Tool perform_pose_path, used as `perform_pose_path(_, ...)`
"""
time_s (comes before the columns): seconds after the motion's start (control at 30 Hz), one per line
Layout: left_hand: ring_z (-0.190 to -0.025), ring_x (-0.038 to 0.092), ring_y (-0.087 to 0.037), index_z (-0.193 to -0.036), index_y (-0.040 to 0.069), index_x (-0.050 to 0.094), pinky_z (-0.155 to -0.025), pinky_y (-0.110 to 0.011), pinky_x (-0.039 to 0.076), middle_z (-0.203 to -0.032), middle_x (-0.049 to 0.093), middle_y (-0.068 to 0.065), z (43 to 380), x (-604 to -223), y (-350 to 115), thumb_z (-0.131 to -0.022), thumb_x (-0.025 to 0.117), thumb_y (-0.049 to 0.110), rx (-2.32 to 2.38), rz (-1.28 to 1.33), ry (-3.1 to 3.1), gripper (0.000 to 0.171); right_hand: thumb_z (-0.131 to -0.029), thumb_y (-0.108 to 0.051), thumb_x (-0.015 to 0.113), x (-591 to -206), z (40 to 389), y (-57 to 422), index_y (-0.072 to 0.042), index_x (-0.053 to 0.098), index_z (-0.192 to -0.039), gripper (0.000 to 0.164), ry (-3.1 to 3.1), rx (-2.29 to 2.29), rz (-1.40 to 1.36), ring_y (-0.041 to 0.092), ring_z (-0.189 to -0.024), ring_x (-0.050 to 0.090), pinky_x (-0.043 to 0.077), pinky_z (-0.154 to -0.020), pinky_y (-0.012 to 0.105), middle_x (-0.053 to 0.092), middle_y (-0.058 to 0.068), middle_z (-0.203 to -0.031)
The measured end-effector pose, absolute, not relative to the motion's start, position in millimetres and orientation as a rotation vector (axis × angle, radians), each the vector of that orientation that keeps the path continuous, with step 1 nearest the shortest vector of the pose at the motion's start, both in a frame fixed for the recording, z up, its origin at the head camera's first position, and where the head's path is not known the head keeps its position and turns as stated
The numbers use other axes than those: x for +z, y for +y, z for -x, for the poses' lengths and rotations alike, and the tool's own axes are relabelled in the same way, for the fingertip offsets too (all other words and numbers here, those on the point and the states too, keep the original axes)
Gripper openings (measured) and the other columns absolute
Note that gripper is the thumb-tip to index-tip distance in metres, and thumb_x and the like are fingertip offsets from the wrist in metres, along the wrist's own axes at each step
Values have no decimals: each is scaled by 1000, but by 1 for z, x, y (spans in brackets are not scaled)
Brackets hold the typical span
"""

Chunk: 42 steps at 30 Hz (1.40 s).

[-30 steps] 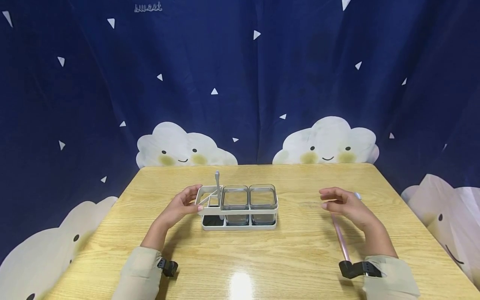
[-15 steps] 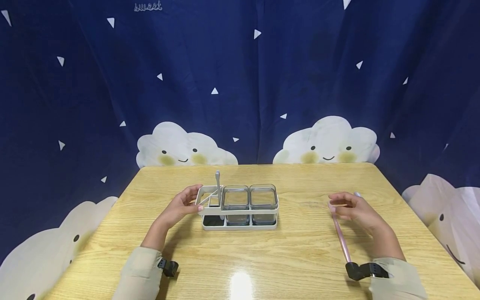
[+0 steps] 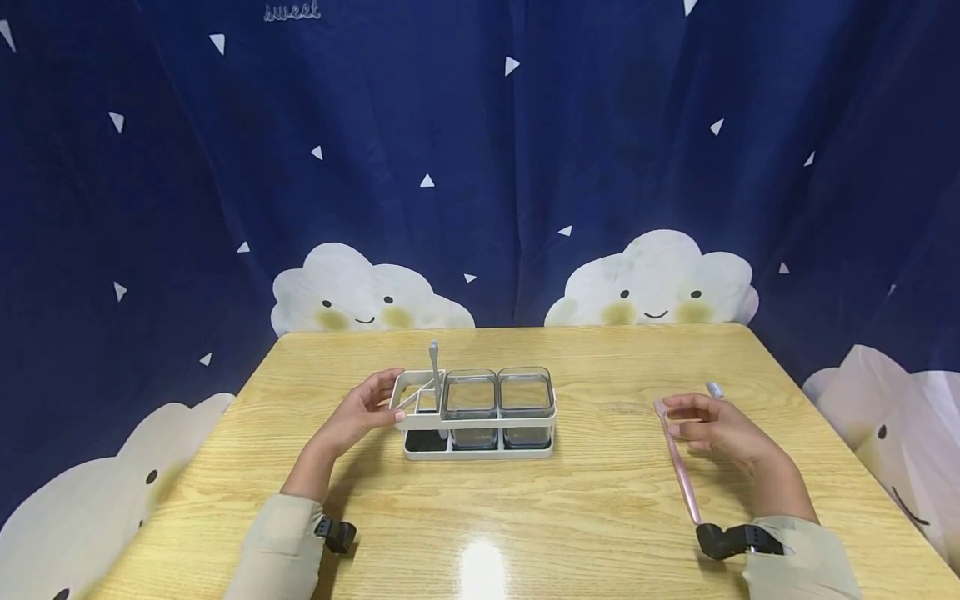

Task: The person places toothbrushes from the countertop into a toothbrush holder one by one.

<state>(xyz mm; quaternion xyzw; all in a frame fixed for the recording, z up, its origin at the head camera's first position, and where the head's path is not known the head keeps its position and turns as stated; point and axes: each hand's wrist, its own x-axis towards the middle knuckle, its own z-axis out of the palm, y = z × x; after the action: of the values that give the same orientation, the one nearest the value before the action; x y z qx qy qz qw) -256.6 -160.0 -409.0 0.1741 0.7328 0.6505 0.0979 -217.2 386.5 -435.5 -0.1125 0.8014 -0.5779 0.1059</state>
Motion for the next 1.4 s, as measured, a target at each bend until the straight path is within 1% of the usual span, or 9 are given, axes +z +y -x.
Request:
perform_pose_path(0.1,-121,37,-46,-138,-6,34,-97,-45,37,-132,40,-31,251,-400,-158,-78,69,-5,1926,-539,2170,70,-90,-9,60,-438,216,389,9,39,-131,50,2367,-1679,264,11,-97,57,52,-74,39,48,21,-121)
perform_pose_path(0.23,-122,34,-46,-137,-7,34,-100,-49,32,-132,40,-31,248,-397,-156,-78,69,-5,1936,-545,2164,69,-89,-10,61,-442,214,393,8,40,-131,50,2342,-1667,220,8,-95,56,52,-73,37,48,23,-121)
perform_pose_path(0.47,-121,36,-45,-137,-7,35,-99,-48,34,-132,41,-31,247,-397,-156,-79,69,-4,1930,-551,2179,68,-90,-8,58,-449,212,397,2,44,-131,44,2239,-1735,264,10,-99,54,50,-77,35,48,16,-118)
perform_pose_path(0.67,-121,38,-43,-137,-6,35,-100,-49,32,-131,42,-29,247,-397,-155,-78,70,-5,1935,-539,2176,69,-90,1,55,-455,213,399,-2,48,-129,39,2107,-1816,378,15,-100,57,51,-80,33,54,14,-115)
perform_pose_path(0.8,-121,37,-43,-137,-6,35,-100,-48,32,-131,43,-28,246,-396,-155,-78,70,-5,1935,-543,2176,69,-90,5,53,-458,213,400,1,48,-128,39,2079,-1821,433,16,-100,58,51,-80,33,55,13,-114)
perform_pose_path(0.97,-120,38,-44,-138,-6,34,-97,-42,38,-132,41,-29,247,-395,-154,-78,70,-4,1924,-536,2184,69,-87,4,58,-460,213,398,1,52,-126,39,2151,-1804,349,15,-92,58,52,-76,34,54,15,-106)
perform_pose_path(1.03,-120,37,-45,-138,-5,34,-96,-39,40,-133,40,-30,247,-395,-155,-78,69,-5,1926,-528,2172,70,-86,4,60,-462,214,397,4,53,-125,40,2185,-1788,330,16,-88,57,53,-75,34,53,15,-102)
perform_pose_path(1.23,-121,36,-46,-139,-5,33,-92,-35,43,-134,39,-30,245,-395,-156,-79,69,-5,1927,-520,2163,70,-83,-1,66,-461,214,390,19,40,-126,55,2321,-1684,242,14,-84,54,53,-73,32,51,15,-98)
perform_pose_path(1.4,-121,36,-47,-139,-6,32,-95,-38,41,-134,38,-31,246,-397,-157,-79,67,-7,1940,-513,2153,69,-80,-2,69,-464,216,385,19,39,-126,59,2384,-1648,158,13,-81,51,53,-69,30,49,14,-96)
